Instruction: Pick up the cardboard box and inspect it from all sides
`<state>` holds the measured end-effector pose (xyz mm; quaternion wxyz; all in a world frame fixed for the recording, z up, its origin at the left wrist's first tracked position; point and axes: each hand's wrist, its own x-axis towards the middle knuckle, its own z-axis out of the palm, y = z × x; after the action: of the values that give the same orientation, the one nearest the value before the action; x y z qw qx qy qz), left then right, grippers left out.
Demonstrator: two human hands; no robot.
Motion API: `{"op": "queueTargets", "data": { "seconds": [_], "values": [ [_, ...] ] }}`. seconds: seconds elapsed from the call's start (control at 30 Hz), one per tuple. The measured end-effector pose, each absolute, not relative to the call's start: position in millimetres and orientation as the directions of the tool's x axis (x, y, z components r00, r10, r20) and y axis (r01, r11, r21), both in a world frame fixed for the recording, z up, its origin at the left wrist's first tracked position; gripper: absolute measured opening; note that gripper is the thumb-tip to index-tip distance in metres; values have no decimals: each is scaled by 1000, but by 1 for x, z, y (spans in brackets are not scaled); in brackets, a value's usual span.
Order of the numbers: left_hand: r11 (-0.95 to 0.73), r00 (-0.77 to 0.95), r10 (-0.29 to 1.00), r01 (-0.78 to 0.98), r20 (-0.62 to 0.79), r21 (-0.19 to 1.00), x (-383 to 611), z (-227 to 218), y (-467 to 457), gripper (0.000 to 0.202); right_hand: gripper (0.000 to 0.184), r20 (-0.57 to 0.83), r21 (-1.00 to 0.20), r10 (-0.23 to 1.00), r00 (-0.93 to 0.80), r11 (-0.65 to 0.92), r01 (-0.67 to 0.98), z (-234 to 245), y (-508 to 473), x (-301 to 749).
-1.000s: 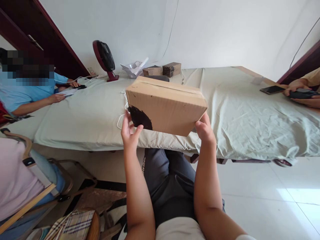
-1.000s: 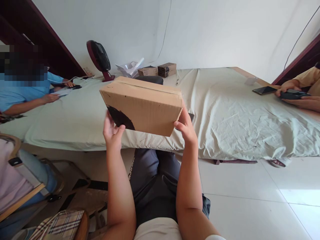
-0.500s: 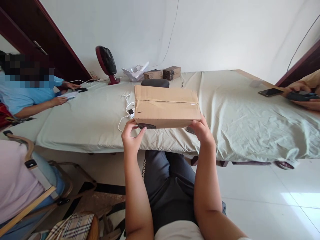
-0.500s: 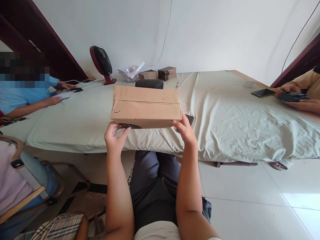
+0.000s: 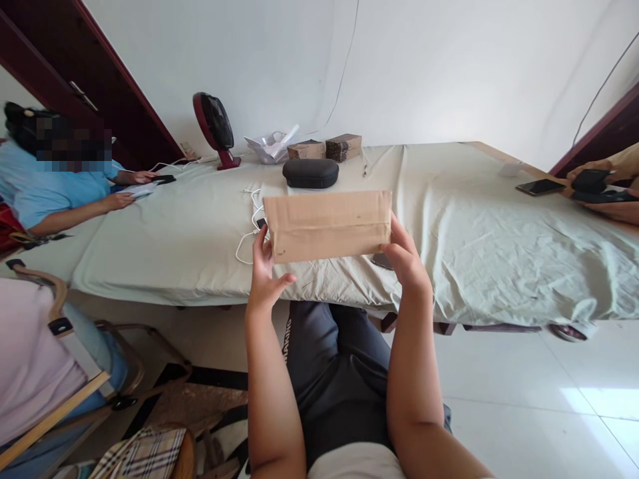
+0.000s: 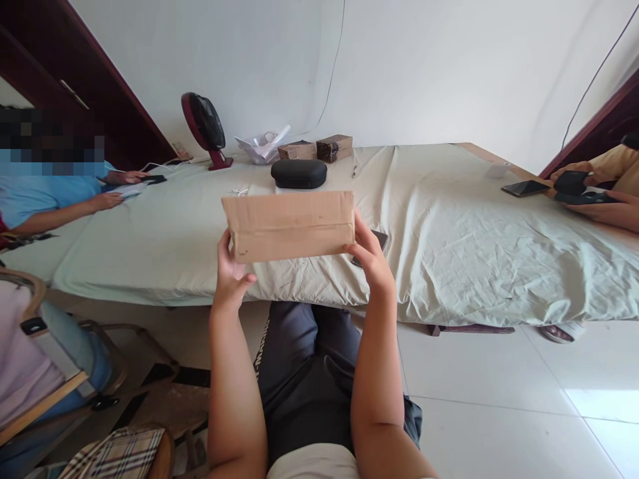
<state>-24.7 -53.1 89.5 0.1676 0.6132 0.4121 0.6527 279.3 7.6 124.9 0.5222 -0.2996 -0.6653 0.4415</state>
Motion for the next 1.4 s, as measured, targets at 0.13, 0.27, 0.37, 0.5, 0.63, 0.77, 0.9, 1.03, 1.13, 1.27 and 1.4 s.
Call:
{"op": "queueTargets", "data": {
  "seconds": [0.13, 0.27, 0.37, 0.5, 0.63, 0.77, 0.9, 1.03, 1.13, 1.27, 1.4],
  "values": [
    [-456, -275, 815, 240, 510, 857, -26, 85, -52, 93, 72, 485, -874, 823, -294, 445, -196, 126, 7, 279],
    [-346, -356, 814, 338, 459, 875, -30, 77, -50, 84, 48, 445, -887, 861, -245, 386, -256, 124, 5, 279],
    [-383, -303, 796, 416, 523, 824, -33, 74, -51, 88, 40, 400, -907, 904, -153, 365, -211, 122, 7, 278],
    [-448, -170, 822, 394, 543, 802, -35, 78, -54, 109, 49, 459, -887, 885, -74, 451, -99, 118, 15, 279],
    [-523, -45, 840, 194, 541, 830, -31, 86, -59, 123, 64, 585, -807, 806, -92, 568, -160, 115, 18, 283],
    [-530, -44, 832, 228, 553, 817, -31, 91, -64, 105, 71, 593, -798, 798, -105, 566, -209, 114, 16, 288],
    [-483, -116, 816, 400, 566, 779, -38, 86, -64, 83, 65, 570, -806, 816, -98, 533, -258, 115, 16, 291],
    [-478, -143, 823, 349, 550, 806, -39, 84, -63, 87, 55, 537, -829, 833, -136, 491, -268, 117, 14, 286],
    [-474, -168, 832, 279, 528, 835, -37, 84, -66, 99, 58, 433, -886, 878, -204, 372, -277, 117, 12, 283],
    [-444, -267, 811, 299, 520, 845, -39, 81, -68, 108, 50, 283, -942, 900, -332, 195, -275, 114, 13, 292],
    [-447, -270, 793, 349, 545, 823, -41, 76, -64, 122, 62, 162, -987, 962, -218, 155, -51, 107, 25, 297]
  ]
}}
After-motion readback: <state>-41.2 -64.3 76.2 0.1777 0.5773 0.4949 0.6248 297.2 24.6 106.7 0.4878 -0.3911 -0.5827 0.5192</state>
